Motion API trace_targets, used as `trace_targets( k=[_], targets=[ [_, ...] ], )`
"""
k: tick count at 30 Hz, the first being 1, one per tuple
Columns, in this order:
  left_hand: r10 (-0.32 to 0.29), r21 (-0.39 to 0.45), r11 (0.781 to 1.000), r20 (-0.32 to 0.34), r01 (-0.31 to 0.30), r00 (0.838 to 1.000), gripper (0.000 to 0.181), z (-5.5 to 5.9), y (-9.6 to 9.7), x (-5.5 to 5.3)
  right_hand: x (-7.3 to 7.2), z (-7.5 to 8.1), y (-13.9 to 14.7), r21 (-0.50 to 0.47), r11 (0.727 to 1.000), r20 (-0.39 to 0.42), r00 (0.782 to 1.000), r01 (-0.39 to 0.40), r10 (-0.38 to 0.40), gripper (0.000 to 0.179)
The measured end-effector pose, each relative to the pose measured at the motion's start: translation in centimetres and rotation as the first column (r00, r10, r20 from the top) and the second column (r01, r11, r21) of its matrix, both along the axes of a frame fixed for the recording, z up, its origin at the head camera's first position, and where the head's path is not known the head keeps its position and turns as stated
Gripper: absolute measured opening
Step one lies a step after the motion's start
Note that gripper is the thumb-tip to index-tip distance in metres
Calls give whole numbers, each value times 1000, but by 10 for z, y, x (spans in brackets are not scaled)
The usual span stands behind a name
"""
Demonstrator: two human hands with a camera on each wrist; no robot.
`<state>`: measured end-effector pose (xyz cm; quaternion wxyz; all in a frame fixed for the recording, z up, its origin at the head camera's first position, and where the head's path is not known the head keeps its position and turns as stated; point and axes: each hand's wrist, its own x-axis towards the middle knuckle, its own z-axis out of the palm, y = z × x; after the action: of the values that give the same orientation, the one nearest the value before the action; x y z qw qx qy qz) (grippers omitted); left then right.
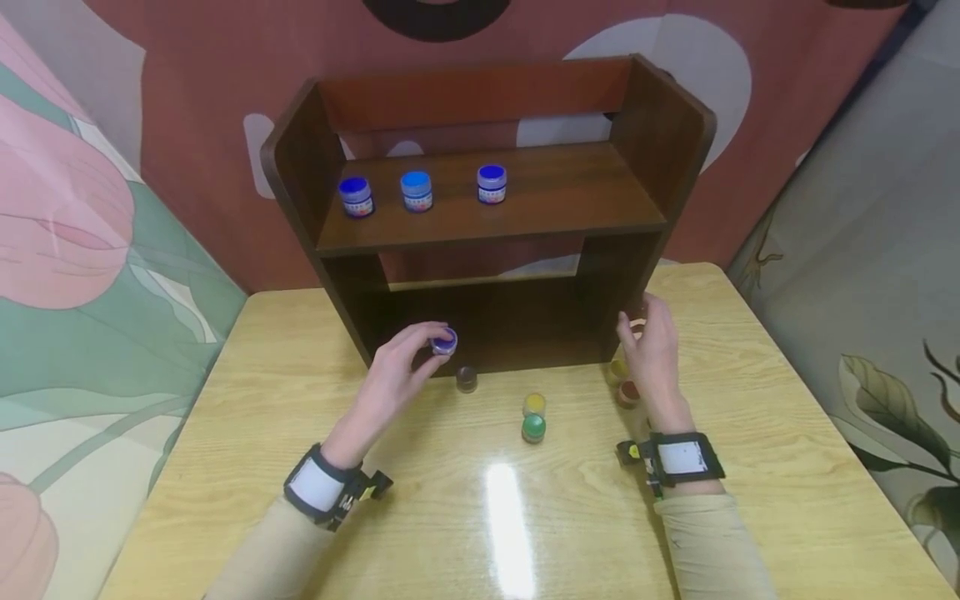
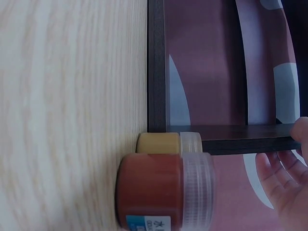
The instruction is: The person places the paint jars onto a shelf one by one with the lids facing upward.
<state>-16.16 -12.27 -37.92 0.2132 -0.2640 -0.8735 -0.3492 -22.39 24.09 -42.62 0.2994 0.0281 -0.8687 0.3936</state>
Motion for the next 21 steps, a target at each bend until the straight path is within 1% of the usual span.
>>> trace_targets(
  k=[8, 13, 17, 21],
  targets=[
    [15, 10, 1000, -26, -15, 1000, 36, 3, 1, 2, 1, -1, 1, 2, 1000, -21, 1000, -6, 6, 31],
    [38, 19, 999, -27, -37, 999, 35, 6, 2, 4, 1, -2, 1, -3, 1000, -19, 1000, -9, 9, 32],
    [60, 40, 998, -44, -59, 997, 33, 11, 3, 5, 1, -2, 1, 1, 1000, -6, 1000, -3, 3, 32],
    [55, 65, 997, -73, -50, 996, 34, 20, 7, 6, 1, -1, 1, -5, 1000, -9, 1000, -3, 3, 33]
  ],
)
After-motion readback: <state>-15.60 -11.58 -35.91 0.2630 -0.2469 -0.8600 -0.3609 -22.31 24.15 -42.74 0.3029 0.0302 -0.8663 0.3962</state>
